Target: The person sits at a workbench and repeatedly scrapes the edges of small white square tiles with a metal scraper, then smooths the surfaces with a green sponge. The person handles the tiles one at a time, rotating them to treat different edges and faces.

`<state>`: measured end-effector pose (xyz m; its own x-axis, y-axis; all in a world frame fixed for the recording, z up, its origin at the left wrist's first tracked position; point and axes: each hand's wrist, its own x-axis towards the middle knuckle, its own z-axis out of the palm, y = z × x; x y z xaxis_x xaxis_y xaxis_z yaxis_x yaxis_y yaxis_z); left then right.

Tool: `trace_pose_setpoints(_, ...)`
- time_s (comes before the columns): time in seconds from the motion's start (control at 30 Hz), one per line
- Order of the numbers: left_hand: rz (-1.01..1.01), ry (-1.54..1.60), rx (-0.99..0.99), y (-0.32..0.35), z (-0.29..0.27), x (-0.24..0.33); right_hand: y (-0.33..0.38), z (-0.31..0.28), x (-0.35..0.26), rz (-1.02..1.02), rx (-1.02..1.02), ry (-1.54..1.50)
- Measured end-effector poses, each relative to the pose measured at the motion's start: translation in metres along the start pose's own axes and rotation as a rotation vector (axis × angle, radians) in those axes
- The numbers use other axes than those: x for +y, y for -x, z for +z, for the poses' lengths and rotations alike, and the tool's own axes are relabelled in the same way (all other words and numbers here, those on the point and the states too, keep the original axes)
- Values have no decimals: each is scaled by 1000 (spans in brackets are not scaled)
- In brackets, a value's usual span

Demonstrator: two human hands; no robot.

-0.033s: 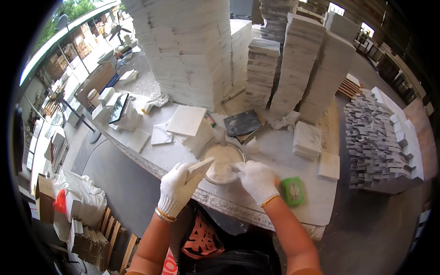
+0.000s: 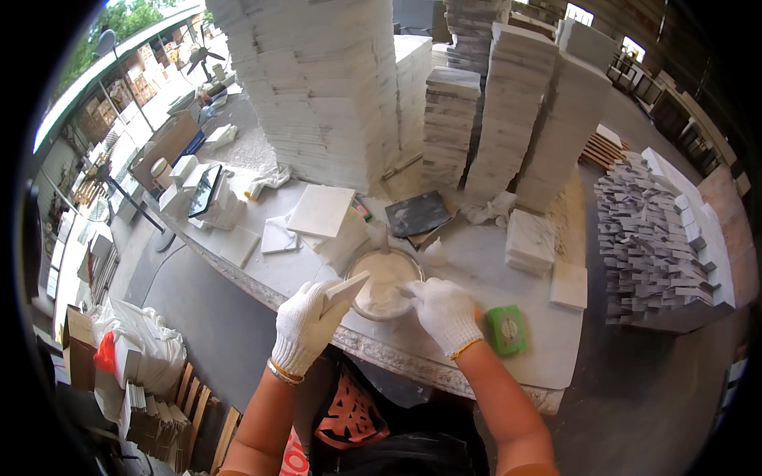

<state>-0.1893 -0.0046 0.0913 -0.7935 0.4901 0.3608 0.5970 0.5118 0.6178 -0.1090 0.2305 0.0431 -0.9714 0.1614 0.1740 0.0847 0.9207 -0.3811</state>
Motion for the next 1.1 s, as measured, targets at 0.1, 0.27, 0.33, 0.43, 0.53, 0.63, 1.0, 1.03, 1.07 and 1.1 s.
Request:
trace_pose_setpoints(0.1, -151, 243, -18, 10, -4, -15, 13, -14, -8, 72, 95, -33)
trace_pose_setpoints(0.27, -617, 1030, -26, 42, 8, -22, 59, -19, -3, 171, 205, -408)
trace_pose_setpoints(0.33, -678, 1177, 3, 59, 18, -28, 78, -8, -7, 351, 97, -766)
trace_pose_setpoints(0.43, -738, 1301, 0, 81, 30, -35, 91, 13, -14, 602, -65, -1224)
trace_pose_setpoints(0.53, -772, 1319, -40, 94, 35, -33, 92, 31, -7, 591, -48, -1316)
trace_pose_setpoints(0.63, -776, 1296, -164, 95, 41, -26, 89, 23, 9, 620, 185, -1200)
trace_pose_setpoints(1.0, -490, 803, -784, 27, 125, 19, 179, -28, 49, 512, 366, -518)
trace_pose_setpoints(1.03, -438, 720, -839, 20, 132, 21, 186, -29, 50, 532, 332, -481)
trace_pose_setpoints(1.07, -359, 616, -838, 14, 137, 23, 192, -31, 52, 550, 297, -446)
trace_pose_setpoints(1.1, -276, 508, -837, 7, 141, 26, 197, -31, 53, 569, 266, -416)
